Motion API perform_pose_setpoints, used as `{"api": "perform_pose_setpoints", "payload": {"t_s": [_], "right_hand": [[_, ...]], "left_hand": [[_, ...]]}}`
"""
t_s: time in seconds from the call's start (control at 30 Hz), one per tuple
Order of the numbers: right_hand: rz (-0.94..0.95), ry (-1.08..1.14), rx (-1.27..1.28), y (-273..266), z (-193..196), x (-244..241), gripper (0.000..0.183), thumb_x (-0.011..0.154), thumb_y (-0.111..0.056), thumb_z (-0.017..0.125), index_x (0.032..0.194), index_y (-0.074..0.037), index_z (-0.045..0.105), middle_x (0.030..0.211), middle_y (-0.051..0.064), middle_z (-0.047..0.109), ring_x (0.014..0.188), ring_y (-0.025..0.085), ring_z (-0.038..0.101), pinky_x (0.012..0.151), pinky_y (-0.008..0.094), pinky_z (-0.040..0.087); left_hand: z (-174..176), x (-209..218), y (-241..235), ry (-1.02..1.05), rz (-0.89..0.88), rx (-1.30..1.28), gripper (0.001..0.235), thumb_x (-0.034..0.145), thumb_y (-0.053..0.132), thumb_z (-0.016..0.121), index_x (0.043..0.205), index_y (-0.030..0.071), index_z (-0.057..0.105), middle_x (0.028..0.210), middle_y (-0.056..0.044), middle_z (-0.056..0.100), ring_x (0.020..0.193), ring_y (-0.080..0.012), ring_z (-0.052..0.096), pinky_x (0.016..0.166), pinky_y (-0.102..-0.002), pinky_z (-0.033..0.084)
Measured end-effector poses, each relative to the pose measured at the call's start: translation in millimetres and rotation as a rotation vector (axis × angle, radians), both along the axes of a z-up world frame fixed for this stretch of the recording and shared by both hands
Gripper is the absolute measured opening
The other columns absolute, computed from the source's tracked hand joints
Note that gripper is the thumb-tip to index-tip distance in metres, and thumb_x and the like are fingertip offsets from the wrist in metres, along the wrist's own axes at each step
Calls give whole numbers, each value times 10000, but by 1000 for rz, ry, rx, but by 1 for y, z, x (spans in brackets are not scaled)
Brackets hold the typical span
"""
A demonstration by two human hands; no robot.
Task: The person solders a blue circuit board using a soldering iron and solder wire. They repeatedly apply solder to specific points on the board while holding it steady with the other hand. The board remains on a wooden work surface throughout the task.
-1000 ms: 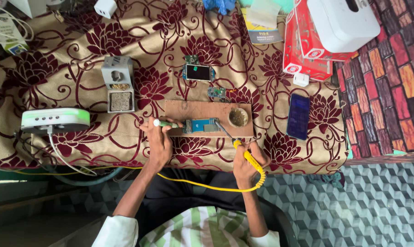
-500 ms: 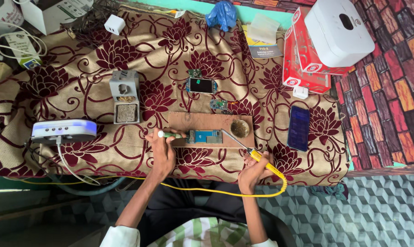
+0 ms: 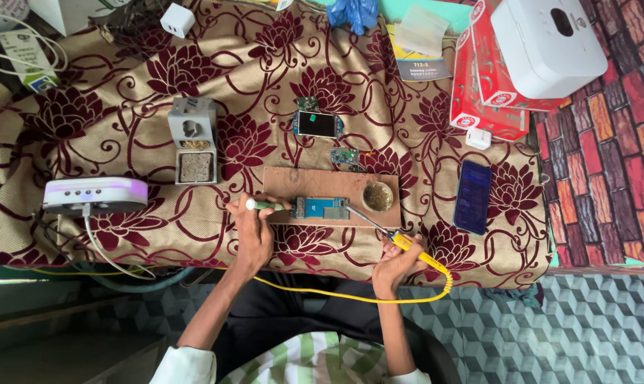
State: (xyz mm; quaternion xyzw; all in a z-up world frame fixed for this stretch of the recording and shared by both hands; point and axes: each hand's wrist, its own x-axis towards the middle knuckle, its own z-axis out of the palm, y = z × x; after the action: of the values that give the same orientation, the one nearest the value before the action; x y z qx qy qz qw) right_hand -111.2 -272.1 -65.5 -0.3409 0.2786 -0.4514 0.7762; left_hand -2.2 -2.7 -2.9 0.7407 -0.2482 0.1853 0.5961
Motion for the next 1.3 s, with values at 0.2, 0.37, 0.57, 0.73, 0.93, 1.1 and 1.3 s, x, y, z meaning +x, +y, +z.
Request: {"api": "perform_pose_setpoints", "payload": {"t_s": [0.2,0.37,0.57,0.73,0.93,1.1,1.3], "right_hand": [[17,-10,1,-3,-1,4,230,969,-268,607,1108,-95,545,622,8,468,480,110,445,614,326,527],[29,1,17,-7,-9,0,236,979,-255,599,1129,-85,536,667,9,499,480,111,443,619,320,528],[11,-84,-55,-6,-13,0,277,1067,-244,616,1032,-2,485,677,49,459,513,137,450,661,366,563],[-43,-24,-14,-4,-4,0,286,971,-249,591,1174,-65,512,798,79,566,518,138,486,658,356,583],[-18,-46,-94,2,-1,2,290,1004,-239,597,1194,-33,522,790,77,528,557,138,473,685,365,573],[-20,-9,-106,2,-1,1,304,986,-255,577,1185,-29,538,821,81,571,563,133,478,675,361,572],[8,3,-121,3,4,3,283,971,-237,547,1151,-20,522,822,87,574,585,178,542,670,348,576]], "left_hand": [[-3,1,1,27,20,52,287,837,-185,388,1055,-43,510,1026,-153,657,998,-263,683,935,-396,395],[0,-1,1,96,-19,-25,297,855,-179,363,1075,-35,502,1037,-128,653,1017,-238,700,935,-368,440],[6,0,3,-16,46,78,272,844,-165,398,1057,-42,515,1016,-142,699,964,-287,692,917,-406,384],[2,2,0,17,9,39,212,901,-144,386,1046,-31,493,1010,-132,724,961,-255,724,920,-384,415],[3,2,0,56,1,18,204,929,-131,365,1062,-35,487,1000,-148,715,954,-245,731,903,-356,461],[3,0,1,-46,99,162,157,951,-113,415,1014,-29,533,933,-125,772,862,-279,714,844,-458,382],[6,3,-3,133,-53,-114,165,992,-84,351,1068,-22,485,992,-132,705,965,-231,752,848,-346,556]]}}
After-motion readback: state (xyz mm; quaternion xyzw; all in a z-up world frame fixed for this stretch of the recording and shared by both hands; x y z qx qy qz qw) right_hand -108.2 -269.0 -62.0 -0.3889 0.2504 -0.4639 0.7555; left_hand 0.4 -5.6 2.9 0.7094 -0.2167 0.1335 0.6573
